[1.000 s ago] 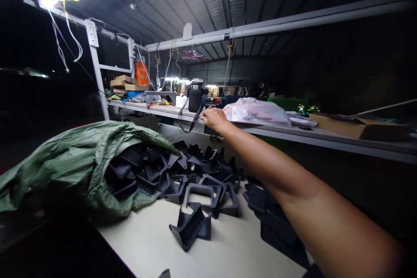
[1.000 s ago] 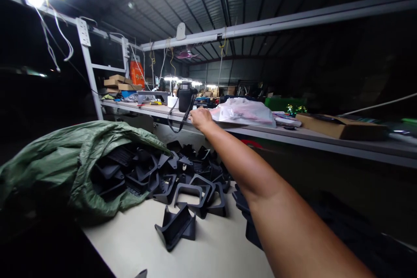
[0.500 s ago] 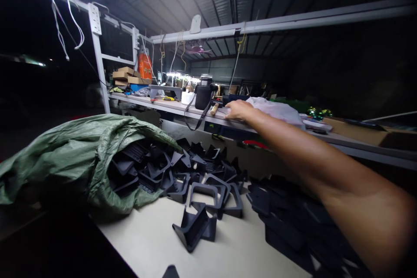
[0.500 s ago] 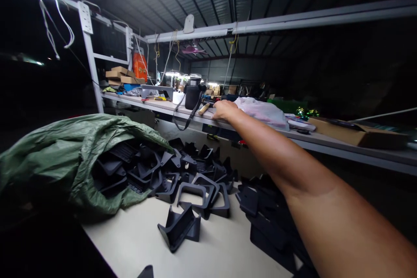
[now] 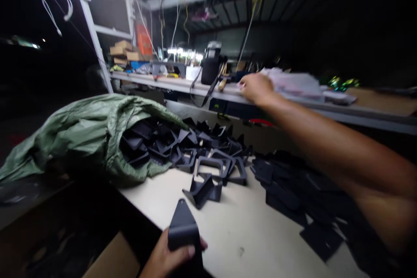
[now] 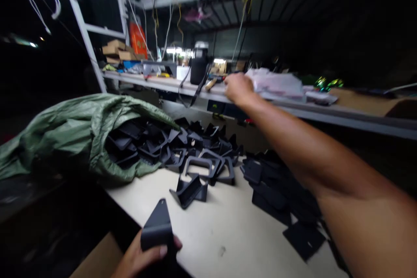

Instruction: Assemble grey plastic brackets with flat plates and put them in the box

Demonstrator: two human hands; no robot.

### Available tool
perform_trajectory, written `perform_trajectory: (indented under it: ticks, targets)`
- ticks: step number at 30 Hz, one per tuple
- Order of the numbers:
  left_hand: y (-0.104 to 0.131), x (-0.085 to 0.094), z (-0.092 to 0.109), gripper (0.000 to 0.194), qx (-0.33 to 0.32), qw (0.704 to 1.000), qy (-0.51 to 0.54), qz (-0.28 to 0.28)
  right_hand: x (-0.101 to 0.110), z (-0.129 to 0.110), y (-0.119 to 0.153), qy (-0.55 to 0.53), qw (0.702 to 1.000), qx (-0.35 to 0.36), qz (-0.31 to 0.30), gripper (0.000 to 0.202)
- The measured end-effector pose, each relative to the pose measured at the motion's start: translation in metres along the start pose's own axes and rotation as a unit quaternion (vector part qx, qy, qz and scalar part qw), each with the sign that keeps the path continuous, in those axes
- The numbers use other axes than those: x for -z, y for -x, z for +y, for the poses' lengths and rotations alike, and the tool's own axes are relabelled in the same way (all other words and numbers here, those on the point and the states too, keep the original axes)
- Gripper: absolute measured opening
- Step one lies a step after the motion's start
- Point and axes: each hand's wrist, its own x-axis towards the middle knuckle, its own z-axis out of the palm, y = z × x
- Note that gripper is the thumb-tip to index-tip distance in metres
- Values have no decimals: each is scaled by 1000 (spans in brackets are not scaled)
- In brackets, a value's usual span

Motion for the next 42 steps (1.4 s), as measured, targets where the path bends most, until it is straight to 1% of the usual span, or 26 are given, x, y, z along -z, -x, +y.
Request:
perform_trajectory:
  ticks: [1,3,4,5,6,7,8,9,10,11,12,13,14,15,16,19,20,21,23,27,30,33,35,38,40,42]
  targets:
    - [0,2,0,43,-19,1000,-17,-5,5,2,13,-14,1000,-20,-2,43]
    - [0,3,0,43,-58,998,-31,-21,10,10,50,-96,993,-70,-2,52]
    - [-1,4,0,43,-71,996,-41,-31,11,14,74,-134,986,-98,-25,53]
    - [-3,4,0,43,-79,995,-55,-42,10,18,102,-195,969,-135,-68,48]
    - [-4,4,0,43,-83,993,-71,-52,9,21,132,-255,945,-174,-107,40]
    - [-5,4,-1,42,-86,991,-91,-57,6,22,164,-315,909,-210,-173,32]
    - [-6,3,-3,40,-90,988,-115,-58,3,22,198,-359,875,-246,-210,25]
    - [-6,3,-4,36,-96,984,-140,-56,-2,21,231,-391,840,-284,-246,24]
    - [-6,3,-5,31,-107,979,-165,-53,-6,17,262,-460,758,-359,-290,25]
    - [-6,2,-6,26,-121,973,-188,-52,-10,13,291,-507,680,-423,-319,24]
    - [-6,2,-7,23,-138,966,-210,-56,-14,8,316,-526,630,-461,-337,25]
    - [-7,2,-7,22,-154,958,-232,-65,-17,2,337,-535,597,-484,-350,25]
    - [-7,1,-7,23,-169,950,-252,-76,-17,-4,353,-534,587,-490,-360,24]
    - [-9,1,-7,24,-184,940,-274,-88,-16,-9,366,-521,598,-481,-373,24]
    - [-10,1,-7,26,-199,929,-294,-100,-13,-15,374,-499,625,-460,-386,26]
    - [-15,0,-7,28,-242,902,-335,-126,4,-28,383,-394,743,-345,-417,30]
    - [-16,0,-7,28,-253,896,-340,-129,10,-31,383,-361,775,-302,-421,30]
    - [-16,0,-7,27,-262,892,-343,-131,16,-34,382,-335,800,-264,-422,29]
    - [-16,0,-6,25,-276,887,-348,-130,25,-36,382,-302,830,-199,-424,27]
    - [-14,-2,-1,19,-308,870,-363,-125,37,-34,385,-253,865,-103,-422,20]
    - [-14,-4,2,17,-322,861,-374,-120,45,-29,388,-220,882,-86,-408,21]
    - [-14,-4,5,17,-322,853,-396,-112,49,-26,387,-211,872,-103,-429,24]
    - [-15,-4,7,18,-318,848,-406,-117,50,-25,386,-218,865,-105,-440,25]
    - [-16,-5,11,17,-306,845,-419,-127,48,-26,382,-217,868,-96,-436,26]
    - [-17,-5,14,17,-297,837,-440,-134,47,-26,379,-212,866,-87,-444,26]
    - [-19,-5,15,18,-293,826,-455,-156,47,-25,376,-208,862,-74,-455,25]
